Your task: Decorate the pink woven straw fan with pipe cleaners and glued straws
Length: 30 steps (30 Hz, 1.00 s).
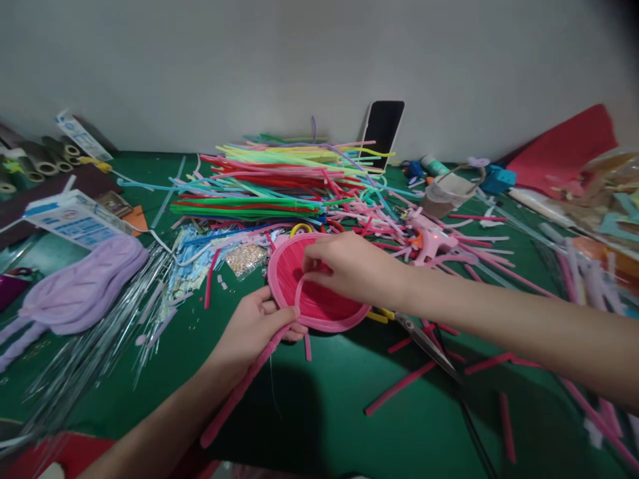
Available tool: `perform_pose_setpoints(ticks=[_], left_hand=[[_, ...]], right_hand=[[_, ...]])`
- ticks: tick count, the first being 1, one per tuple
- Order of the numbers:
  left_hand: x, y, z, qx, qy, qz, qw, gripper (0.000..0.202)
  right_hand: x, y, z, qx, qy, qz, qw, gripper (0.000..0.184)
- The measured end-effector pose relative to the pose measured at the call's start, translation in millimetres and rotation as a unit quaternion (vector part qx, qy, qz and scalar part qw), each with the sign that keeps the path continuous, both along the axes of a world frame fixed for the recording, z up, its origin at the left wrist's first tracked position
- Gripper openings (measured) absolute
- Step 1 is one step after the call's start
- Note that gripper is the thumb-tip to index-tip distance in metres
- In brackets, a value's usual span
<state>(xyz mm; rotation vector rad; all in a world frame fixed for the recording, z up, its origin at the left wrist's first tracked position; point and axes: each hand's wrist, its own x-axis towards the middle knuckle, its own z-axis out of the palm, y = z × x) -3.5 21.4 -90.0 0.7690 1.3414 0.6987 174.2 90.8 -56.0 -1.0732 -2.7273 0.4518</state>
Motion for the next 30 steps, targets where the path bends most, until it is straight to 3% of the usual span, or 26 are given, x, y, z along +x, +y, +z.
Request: perform_pose_setpoints(ticks=[9, 13, 15, 18, 21, 25, 27, 30], left_hand=[[7, -5, -3.8, 0.038, 0.009, 0.001, 0.999, 0.054], [3, -12, -4.9, 0.067, 0.034, -0.012, 0.997, 0.092], [-3, -15, -1.8, 0.062, 0.042, -0.043, 0.996, 0.105], [-13, -16, 7.3, 0.063, 0.11, -0.161, 0.979, 0.101], [-22, -14, 16.8, 0.132, 0.25, -0.255, 0.925, 0.08], [-35, -19, 21.0, 0.3, 0.487, -0.216, 0.792, 0.052], [-44, -24, 18.3, 0.374, 0.51, -0.245, 0.735, 0.035], [-55, -31, 10.0, 0.461, 0.456, -0.327, 0.688, 0.026]], right_hand=[[-11, 4, -3.2, -0.01, -0.003, -0.004, 1.0, 0.009], [-12, -1, -11.1, -0.026, -0.004, -0.023, 0.999, 0.01], [-13, -4, -15.2, -0.046, 0.0, -0.022, 0.999, 0.01], [-14, -10, -19.9, -0.068, 0.007, -0.016, 0.998, 0.008], [-15, -15, -22.8, -0.075, 0.006, -0.01, 0.997, 0.009], [-17, -15, -23.6, -0.069, -0.002, -0.006, 0.998, 0.011], [-17, -12, -22.1, -0.071, -0.009, 0.002, 0.997, 0.009], [-18, -9, -18.6, -0.069, -0.022, 0.015, 0.997, 0.008]])
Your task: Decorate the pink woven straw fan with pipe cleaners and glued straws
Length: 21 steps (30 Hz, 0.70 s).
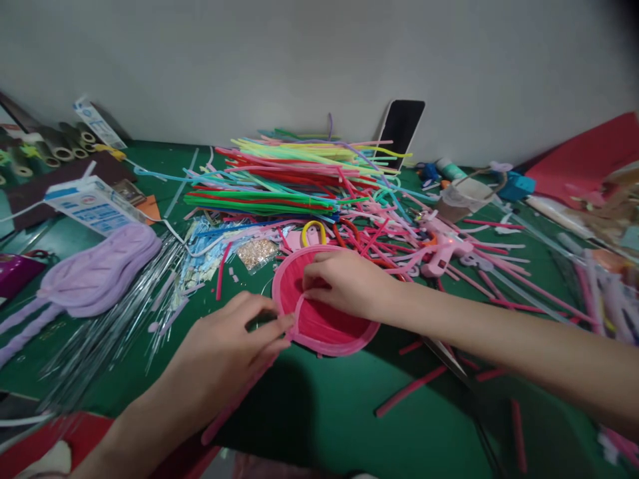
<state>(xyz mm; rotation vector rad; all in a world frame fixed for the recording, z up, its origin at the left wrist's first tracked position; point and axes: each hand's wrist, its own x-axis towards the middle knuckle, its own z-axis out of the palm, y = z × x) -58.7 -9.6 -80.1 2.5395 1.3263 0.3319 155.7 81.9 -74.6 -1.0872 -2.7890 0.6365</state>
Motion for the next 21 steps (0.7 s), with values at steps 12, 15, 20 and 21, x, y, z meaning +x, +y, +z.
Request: perform_pose_setpoints(ticks=[12, 15, 20, 21], left_hand=[[-10, 5, -24.6, 0.058, 0.055, -0.165, 0.983, 0.039], [-9, 5, -26.6, 0.07, 0.071, -0.168, 0.981, 0.042], [-5, 2, -26.3, 0.085, 0.078, -0.157, 0.981, 0.048], [-4, 1, -26.2, 0.084, 0.078, -0.159, 0.981, 0.048]], right_hand=[[-16, 4, 10.4, 0.049, -0.058, 0.034, 0.997, 0.008], [-13, 4, 6.6, 0.041, -0.054, 0.026, 0.997, 0.009], [-5, 0, -0.1, 0.035, -0.045, 0.02, 0.998, 0.015], [-4, -1, -0.7, 0.035, -0.047, 0.018, 0.998, 0.016]])
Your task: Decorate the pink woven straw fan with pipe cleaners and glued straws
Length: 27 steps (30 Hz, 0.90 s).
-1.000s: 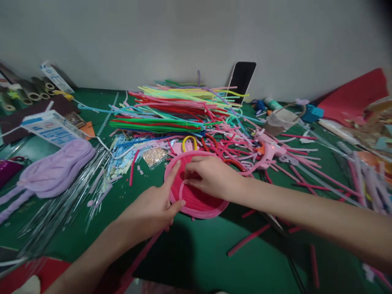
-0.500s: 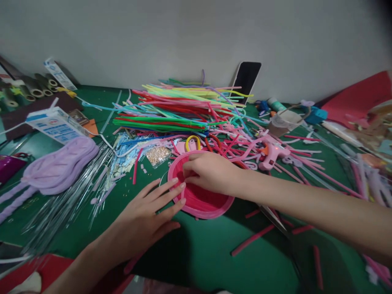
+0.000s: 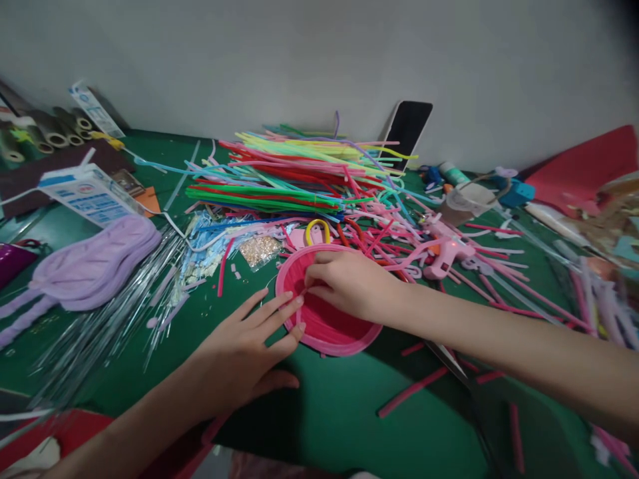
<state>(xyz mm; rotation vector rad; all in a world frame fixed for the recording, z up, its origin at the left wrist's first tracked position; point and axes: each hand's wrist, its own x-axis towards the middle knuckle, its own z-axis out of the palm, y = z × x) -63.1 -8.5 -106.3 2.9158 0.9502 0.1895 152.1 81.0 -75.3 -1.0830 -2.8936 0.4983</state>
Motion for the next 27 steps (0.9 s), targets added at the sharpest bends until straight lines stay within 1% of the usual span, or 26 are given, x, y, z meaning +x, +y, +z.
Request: perform_pose_setpoints(ticks=[5, 10, 14, 19, 23, 25, 27], left_hand=[[1, -1, -1.0, -0.002, -0.001, 0.005, 1.0, 0.048], [2, -1, -2.6, -0.004, -0.006, 0.001, 1.0, 0.049], [2, -2, -2.6, -0.003, -0.005, 0.004, 1.0, 0.05], [2, -2, -1.0, -0.005, 0.004, -0.001, 1.0, 0.05], [0, 1, -1.6, -0.018, 0.006, -0.008, 1.0, 0.06], [-1, 4, -1.5, -0.034, 0.01, -0.02, 0.999, 0.066], [-2, 7, -0.6, -0.055, 0.014, -0.037, 0.998, 0.068]], right_hand=[[7, -8, -0.7, 0.006, -0.016, -0.005, 1.0, 0.022], [13, -19, 0.7, 0.032, -0.038, -0.013, 0.999, 0.027], [18, -26, 3.5, 0.046, -0.067, -0.017, 0.997, 0.027], [23, -30, 4.4, 0.062, -0.092, -0.006, 0.994, 0.026], [25, -33, 3.8, 0.062, -0.1, 0.004, 0.993, 0.027], [25, -34, 3.8, 0.062, -0.106, 0.005, 0.992, 0.027], [24, -35, 4.1, 0.065, -0.112, 0.005, 0.992, 0.027]])
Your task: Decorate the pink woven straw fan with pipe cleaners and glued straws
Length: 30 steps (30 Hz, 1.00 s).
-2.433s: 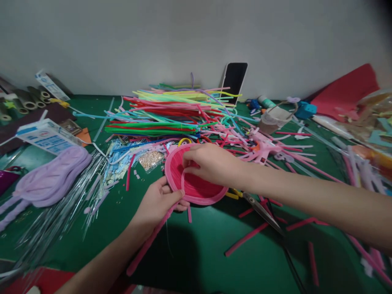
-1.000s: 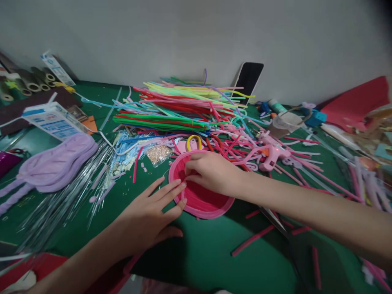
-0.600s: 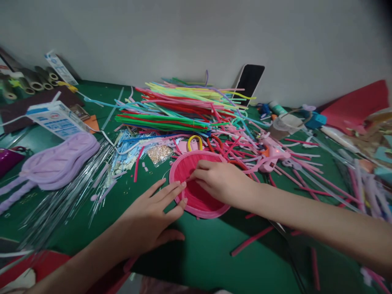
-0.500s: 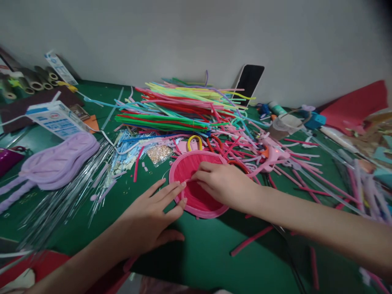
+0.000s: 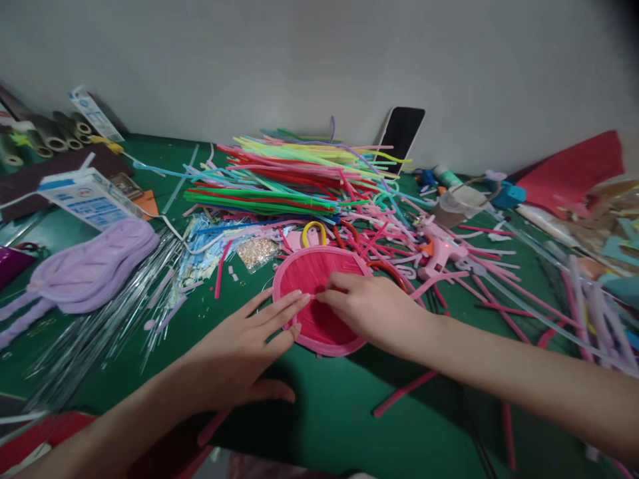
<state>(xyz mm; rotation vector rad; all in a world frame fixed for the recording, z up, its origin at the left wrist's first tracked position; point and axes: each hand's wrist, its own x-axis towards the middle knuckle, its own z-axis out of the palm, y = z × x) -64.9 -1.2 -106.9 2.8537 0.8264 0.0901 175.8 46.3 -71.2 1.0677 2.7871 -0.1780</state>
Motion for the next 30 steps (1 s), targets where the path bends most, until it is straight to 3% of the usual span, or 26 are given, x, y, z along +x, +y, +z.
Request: perform_pose_setpoints(ticks=[7, 17, 25, 30], left_hand=[[4, 10, 4.5, -0.063, -0.008, -0.003, 0.998, 0.071], [6, 7, 5.0, -0.05, -0.02, 0.005, 0.999, 0.076], [5, 7, 4.0, -0.049, -0.018, 0.004, 0.999, 0.079], [4, 12, 7.6, -0.054, -0.023, -0.012, 0.998, 0.068]], right_hand=[[3, 1, -0.2, 0.003, 0.0, 0.028, 1.0, 0.026], [19, 0, 1.5, 0.011, 0.037, 0.034, 0.999, 0.03], [23, 13, 14.7, -0.074, 0.048, 0.035, 0.995, 0.035], [19, 23, 20.5, -0.116, 0.044, 0.035, 0.992, 0.036]])
